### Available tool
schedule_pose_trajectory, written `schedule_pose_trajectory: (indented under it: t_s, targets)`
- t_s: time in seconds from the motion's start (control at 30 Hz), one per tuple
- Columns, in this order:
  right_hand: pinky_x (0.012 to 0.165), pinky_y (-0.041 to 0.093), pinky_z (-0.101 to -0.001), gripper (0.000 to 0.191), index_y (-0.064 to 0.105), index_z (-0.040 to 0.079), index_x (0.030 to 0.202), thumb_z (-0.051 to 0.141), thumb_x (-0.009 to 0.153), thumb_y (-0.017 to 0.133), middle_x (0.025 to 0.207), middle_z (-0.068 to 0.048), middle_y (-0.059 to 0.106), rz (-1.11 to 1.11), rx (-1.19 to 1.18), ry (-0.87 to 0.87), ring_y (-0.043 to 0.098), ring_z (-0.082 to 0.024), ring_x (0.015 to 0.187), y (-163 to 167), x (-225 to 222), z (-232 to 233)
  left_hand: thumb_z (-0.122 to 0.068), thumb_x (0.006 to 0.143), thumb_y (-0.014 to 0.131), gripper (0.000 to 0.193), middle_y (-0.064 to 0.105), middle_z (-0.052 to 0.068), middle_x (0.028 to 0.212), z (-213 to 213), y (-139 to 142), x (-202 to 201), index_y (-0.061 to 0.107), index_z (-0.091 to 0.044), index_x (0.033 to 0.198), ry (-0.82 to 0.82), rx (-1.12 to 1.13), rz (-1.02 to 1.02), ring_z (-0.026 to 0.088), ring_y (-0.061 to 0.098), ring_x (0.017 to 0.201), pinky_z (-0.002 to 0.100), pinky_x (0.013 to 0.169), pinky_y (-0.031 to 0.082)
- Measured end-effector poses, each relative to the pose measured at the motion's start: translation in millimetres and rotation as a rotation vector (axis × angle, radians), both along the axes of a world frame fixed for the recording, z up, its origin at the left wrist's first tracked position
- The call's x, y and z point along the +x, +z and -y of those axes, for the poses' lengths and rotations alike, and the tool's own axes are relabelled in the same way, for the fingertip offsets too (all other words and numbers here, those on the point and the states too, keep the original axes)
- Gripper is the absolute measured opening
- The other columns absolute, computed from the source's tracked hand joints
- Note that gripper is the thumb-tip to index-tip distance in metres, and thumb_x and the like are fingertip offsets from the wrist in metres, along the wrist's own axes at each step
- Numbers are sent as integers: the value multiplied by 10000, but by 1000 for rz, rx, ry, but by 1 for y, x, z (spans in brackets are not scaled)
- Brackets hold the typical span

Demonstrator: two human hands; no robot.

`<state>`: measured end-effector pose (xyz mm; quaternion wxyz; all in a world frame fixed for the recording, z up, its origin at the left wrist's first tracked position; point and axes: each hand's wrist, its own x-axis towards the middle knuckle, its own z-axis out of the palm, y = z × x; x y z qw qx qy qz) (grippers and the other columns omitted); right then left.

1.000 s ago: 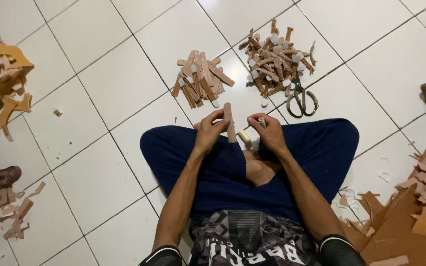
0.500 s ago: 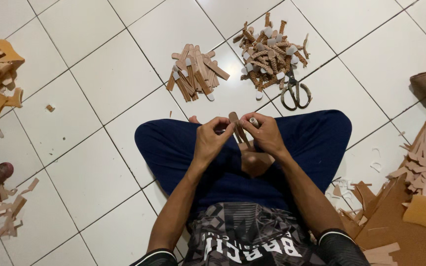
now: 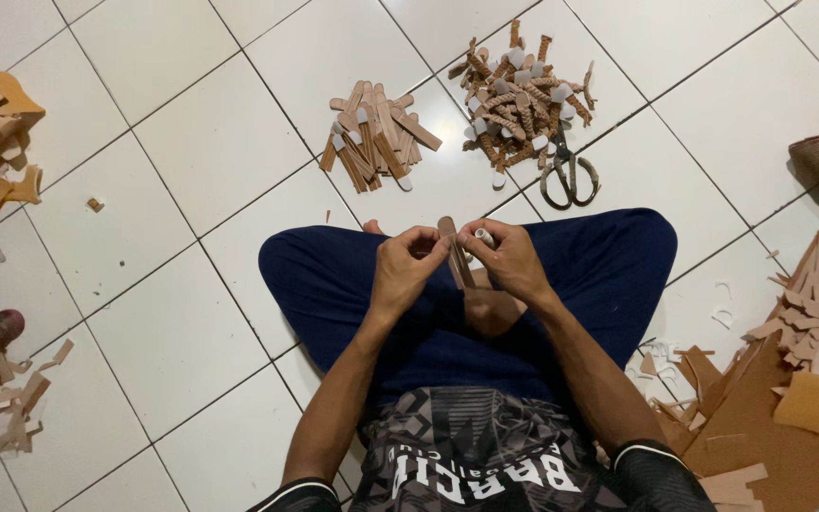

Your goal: The person sits on a tiled floor and repeatedly wraps a twisted rope around wooden sticks, securing each with a small white cap. They handle the sticks and rope by hand, placing finished units into a growing pile nearby.

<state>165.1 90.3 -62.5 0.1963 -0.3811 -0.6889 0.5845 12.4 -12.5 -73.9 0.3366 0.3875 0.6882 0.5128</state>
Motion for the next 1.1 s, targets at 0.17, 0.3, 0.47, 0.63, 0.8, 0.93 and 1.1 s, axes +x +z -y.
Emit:
schedule_pose_trajectory:
  t_s: [0.17,0.3,0.47,0.63,0.8,0.93,1.1]
  targets:
    - [572,416,-212,278,746,22,1030,290,995,680,758,37,638,-148,-253,-82,521,-40,650,-4,-6,9,-214,933,744,257,767,63,854,0,-2,11,755,28,1018,92,120,-254,94,736,768,226,736,570]
    - [630,466,-210,261,740,25,1042,274,996,674,823,22,684,-167,-200,-169,572,-38,719,-7,-9,15,-253,941,757,307,768,38,834,0,-6,7,774,32,1052,9,-49,243,84,702,783,216,747,544]
    - [698,503,-201,257,704,33,1087,243,941,711,906,36,696,-255,-163,-166,618,-31,797,-15,-7,18,-232,930,767,307,748,19,867,0,-9,1,760,38,1075,-30,-11,340,50,649,764,194,696,520]
    - [648,457,-202,280,739,12,1006,289,984,712,810,33,683,-210,-230,-112,569,-30,720,-26,-3,8,-197,939,738,266,707,8,768,6,-10,3,757,37,1064,-118,-74,342,65,577,623,218,561,438]
    - [578,409,-215,337,718,-16,972,317,1021,707,728,36,604,-256,-503,-155,496,-39,632,-30,-4,7,-193,971,723,259,683,20,773,2,-22,6,758,36,1085,-94,26,423,72,567,639,208,591,434]
    - [500,366,-225,259,744,41,1080,270,971,689,686,27,592,-141,-294,-59,481,-44,568,-29,2,14,-197,954,723,262,751,22,882,-1,-35,6,753,33,1075,25,44,409,50,670,782,177,722,522]
    - [637,553,-225,252,694,-17,1129,201,1004,685,872,-57,751,-77,313,58,724,-89,776,-28,5,11,-191,950,732,251,739,25,839,1,-35,7,757,39,1047,41,5,390,60,651,728,192,659,502]
